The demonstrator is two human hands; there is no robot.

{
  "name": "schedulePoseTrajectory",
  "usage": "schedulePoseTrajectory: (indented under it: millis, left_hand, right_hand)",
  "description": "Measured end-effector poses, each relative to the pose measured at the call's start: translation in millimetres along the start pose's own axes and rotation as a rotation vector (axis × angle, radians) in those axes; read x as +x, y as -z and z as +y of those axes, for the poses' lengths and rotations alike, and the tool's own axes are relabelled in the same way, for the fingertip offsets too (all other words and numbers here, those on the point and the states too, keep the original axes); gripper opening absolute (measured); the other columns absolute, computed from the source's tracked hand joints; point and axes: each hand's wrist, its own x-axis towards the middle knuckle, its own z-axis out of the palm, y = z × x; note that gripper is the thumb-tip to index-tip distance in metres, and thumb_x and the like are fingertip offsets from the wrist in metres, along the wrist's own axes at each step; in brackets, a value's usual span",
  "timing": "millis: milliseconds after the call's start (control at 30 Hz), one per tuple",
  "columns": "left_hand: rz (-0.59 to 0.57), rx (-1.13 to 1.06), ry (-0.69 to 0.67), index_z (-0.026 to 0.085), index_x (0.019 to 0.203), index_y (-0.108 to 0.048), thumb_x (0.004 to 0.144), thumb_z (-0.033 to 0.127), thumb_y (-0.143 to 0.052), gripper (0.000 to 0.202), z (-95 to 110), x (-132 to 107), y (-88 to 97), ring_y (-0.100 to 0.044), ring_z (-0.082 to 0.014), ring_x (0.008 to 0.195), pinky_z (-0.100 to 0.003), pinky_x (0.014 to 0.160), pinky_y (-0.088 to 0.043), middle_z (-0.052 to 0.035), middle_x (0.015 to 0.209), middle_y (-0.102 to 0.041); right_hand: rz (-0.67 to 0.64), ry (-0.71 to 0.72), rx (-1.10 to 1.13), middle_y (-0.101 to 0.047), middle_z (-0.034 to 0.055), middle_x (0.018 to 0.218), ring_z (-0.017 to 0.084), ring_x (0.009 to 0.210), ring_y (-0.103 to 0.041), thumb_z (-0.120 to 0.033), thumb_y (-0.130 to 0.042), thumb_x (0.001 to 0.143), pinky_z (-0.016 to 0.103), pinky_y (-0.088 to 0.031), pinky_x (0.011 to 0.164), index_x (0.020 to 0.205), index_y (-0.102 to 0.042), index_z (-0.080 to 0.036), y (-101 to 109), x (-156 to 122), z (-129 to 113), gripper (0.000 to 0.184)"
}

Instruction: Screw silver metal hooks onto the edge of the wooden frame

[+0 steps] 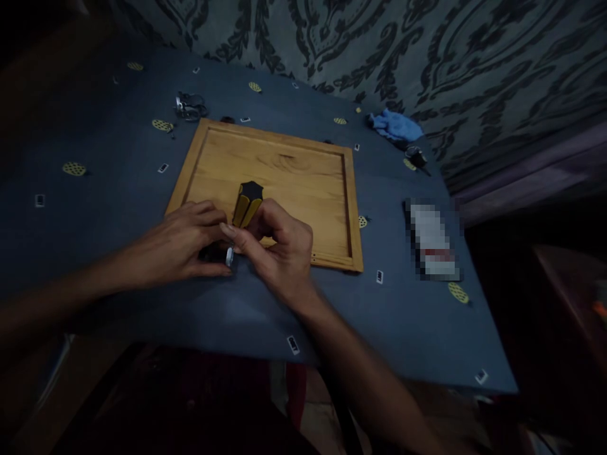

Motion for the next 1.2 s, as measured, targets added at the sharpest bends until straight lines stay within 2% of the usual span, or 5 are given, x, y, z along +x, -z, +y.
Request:
schedulePoseTrajectory:
  millis: [267, 467, 667, 1033, 1200]
  left_hand:
    - [-0.007, 0.000, 0.007, 0.014, 0.108, -0.071, 0.086, 0.047, -0.075, 0.040, 1.0, -0.1, 1.6, -0.057, -0.0272, 0.105, -0.040, 0.090, -0.043, -0.0071, 0.102, -0.063]
    - [0.028, -0.027, -0.022, 0.015, 0.099, -0.070, 0.085, 0.047, -0.077, 0.036, -0.9, -1.1, -1.3, -0.057, -0.0255, 0.101, -0.039, 0.088, -0.043, -0.0046, 0.096, -0.062]
    - [0.016, -0.031, 0.000, 0.015, 0.105, -0.071, 0.085, 0.044, -0.077, 0.035, -0.4, -0.4, 0.1, -0.057, -0.0271, 0.106, -0.041, 0.091, -0.043, -0.0063, 0.102, -0.064]
    - [0.006, -0.012, -0.001, 0.015, 0.106, -0.071, 0.085, 0.044, -0.077, 0.036, 0.5, 0.2, 0.7, -0.057, -0.0264, 0.105, -0.039, 0.091, -0.043, -0.0061, 0.101, -0.064]
    - [0.012, -0.005, -0.003, 0.015, 0.106, -0.071, 0.085, 0.045, -0.076, 0.037, 0.6, 0.1, 1.4, -0.057, -0.0255, 0.101, -0.039, 0.091, -0.044, -0.0056, 0.097, -0.063]
  right_hand:
    - [0.099, 0.041, -0.012, -0.063, -0.0070, 0.067, 0.010, 0.054, -0.061, -0.019, -0.081, 0.082, 0.025, -0.052, 0.050, 0.075, -0.059, -0.023, -5.3, -5.5, 6.0, 0.023]
    - [0.325, 0.102, 0.068, -0.064, -0.0065, 0.072, 0.009, 0.052, -0.062, -0.026, -0.082, 0.083, 0.025, -0.052, 0.048, 0.084, -0.065, -0.025, -4.2, 0.0, -2.6, 0.018]
    - [0.141, 0.019, 0.071, -0.063, -0.0083, 0.067, 0.009, 0.051, -0.063, -0.027, -0.085, 0.081, 0.024, -0.053, 0.049, 0.080, -0.063, -0.024, -3.7, 2.8, 0.7, 0.022]
    - [0.082, -0.016, 0.072, -0.063, -0.0090, 0.064, 0.009, 0.054, -0.064, -0.022, -0.080, 0.084, 0.024, -0.052, 0.053, 0.079, -0.060, -0.023, -4.0, -0.1, 1.7, 0.021]
    - [0.056, -0.064, 0.084, -0.064, -0.0081, 0.067, 0.009, 0.053, -0.062, -0.032, -0.082, 0.082, 0.024, -0.052, 0.051, 0.080, -0.061, -0.023, -4.4, 0.1, 1.1, 0.024]
